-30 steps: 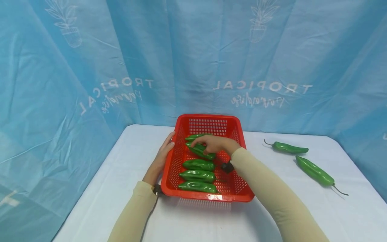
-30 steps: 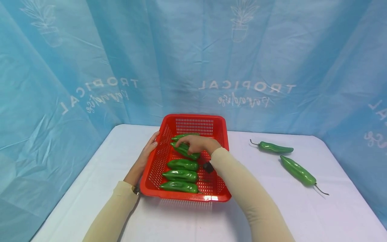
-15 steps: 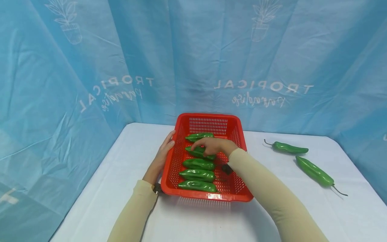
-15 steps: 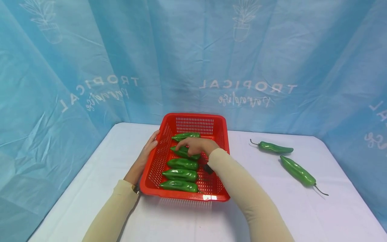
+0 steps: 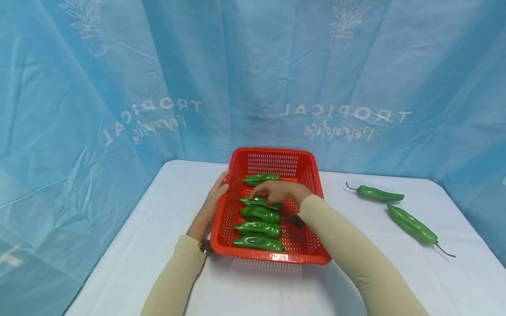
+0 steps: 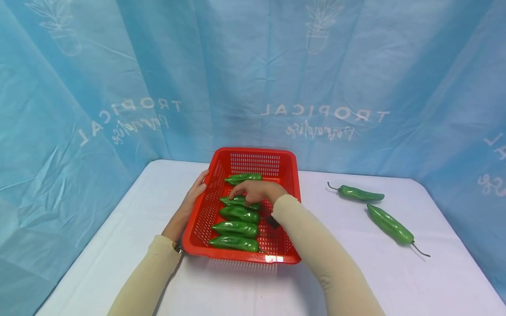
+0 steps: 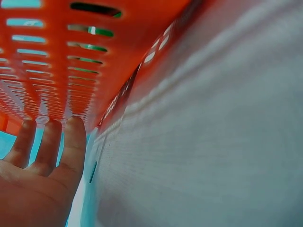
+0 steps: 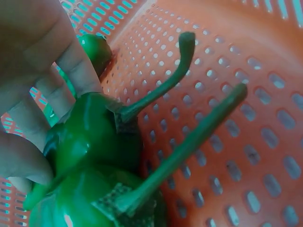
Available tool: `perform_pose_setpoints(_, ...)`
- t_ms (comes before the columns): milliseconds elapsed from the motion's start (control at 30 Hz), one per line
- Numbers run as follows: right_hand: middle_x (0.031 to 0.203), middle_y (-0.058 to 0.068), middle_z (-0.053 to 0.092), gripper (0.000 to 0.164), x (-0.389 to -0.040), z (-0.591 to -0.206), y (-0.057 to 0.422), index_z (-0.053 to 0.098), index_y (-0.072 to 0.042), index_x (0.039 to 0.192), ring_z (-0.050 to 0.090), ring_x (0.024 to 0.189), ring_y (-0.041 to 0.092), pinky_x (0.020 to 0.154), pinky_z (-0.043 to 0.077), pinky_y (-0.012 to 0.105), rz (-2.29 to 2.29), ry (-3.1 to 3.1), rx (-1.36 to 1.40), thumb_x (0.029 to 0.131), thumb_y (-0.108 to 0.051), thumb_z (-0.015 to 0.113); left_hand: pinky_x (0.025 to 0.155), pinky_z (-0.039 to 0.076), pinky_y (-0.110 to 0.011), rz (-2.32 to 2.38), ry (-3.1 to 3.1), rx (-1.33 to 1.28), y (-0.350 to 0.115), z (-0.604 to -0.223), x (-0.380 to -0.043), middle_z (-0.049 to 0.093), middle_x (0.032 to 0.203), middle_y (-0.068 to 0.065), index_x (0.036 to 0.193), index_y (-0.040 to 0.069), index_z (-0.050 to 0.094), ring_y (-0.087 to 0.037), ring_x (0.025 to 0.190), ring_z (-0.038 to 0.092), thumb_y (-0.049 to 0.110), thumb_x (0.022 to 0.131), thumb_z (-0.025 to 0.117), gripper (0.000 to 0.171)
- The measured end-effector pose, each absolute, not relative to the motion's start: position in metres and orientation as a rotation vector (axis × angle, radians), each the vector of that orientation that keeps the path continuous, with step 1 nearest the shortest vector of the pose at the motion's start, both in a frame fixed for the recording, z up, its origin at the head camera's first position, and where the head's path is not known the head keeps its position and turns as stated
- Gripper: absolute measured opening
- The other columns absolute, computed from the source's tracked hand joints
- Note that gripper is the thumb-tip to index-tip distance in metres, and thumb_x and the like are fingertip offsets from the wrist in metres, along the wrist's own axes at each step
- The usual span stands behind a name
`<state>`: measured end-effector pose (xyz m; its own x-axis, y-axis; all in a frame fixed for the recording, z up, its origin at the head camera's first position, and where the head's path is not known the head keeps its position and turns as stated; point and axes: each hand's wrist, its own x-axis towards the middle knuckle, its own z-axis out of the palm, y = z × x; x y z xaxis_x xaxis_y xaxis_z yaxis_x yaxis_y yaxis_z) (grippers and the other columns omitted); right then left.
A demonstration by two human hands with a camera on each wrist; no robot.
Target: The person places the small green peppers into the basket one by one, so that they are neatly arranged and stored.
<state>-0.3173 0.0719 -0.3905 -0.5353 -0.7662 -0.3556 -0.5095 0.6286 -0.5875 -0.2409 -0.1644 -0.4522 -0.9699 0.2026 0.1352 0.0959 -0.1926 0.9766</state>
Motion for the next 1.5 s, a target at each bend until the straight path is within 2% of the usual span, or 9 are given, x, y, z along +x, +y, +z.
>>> perform_pose_setpoints(233,0.143,0.000,0.057,0.053,-0.3145,-0.3873,0.0708,0.065,-0.031,0.128,0.046,0.139,0.023,0.113,0.046,0.043,-0.579,2.220,-0.976,0.088,0.004,0.061,0.096,0.058,-0.038,2.357,1.923,0.367,-0.1648,-0.4475,-0.2387,0.031,0.156,-0.020,0.157,0.030,0.021,-0.041,0.134,0.046,0.024,0.103,0.036,0.056)
perform_pose_setpoints(533,0.143,-0.001,0.056,0.052,-0.3148,-0.3866,0.0689,0.064,-0.033,0.128,0.047,0.136,0.021,0.113,0.045,0.044,-0.545,2.234,-0.994,0.089,0.001,0.061,0.095,0.058,-0.035,2.345,1.958,0.350,-0.1670,-0.4500,-0.2408,0.033,0.154,-0.017,0.157,0.030,0.020,-0.034,0.131,0.050,0.026,0.104,0.035,0.055)
perform_pose_setpoints(900,0.143,-0.004,0.057,0.054,-0.3138,-0.3880,0.0686,0.065,-0.036,0.127,0.047,0.133,0.018,0.115,0.043,0.044,-0.553,2.241,-0.968,0.089,0.002,0.061,0.096,0.058,-0.037,2.352,1.933,0.344,-0.1670,-0.4486,-0.2395,0.032,0.157,-0.017,0.156,0.032,0.023,-0.040,0.133,0.047,0.024,0.104,0.036,0.055)
perform_pose_setpoints(1200,0.144,-0.002,0.056,0.055,-0.3181,-0.3908,0.0710,0.063,-0.032,0.131,0.046,0.139,0.022,0.115,0.043,0.045,-0.544,2.231,-1.001,0.089,0.003,0.059,0.094,0.058,-0.035,2.348,1.933,0.368,-0.1658,-0.4506,-0.2415,0.035,0.155,-0.018,0.156,0.030,0.024,-0.035,0.130,0.053,0.023,0.104,0.035,0.054)
perform_pose_setpoints(1500,0.141,-0.003,0.059,0.047,-0.3203,-0.3852,0.0755,0.063,-0.032,0.130,0.049,0.135,0.020,0.111,0.047,0.044,-0.588,2.237,-1.003,0.090,-0.008,0.065,0.095,0.058,-0.035,2.344,1.951,0.332,-0.1656,-0.4532,-0.2426,0.034,0.156,-0.015,0.156,0.031,0.022,-0.038,0.133,0.048,0.024,0.104,0.036,0.054)
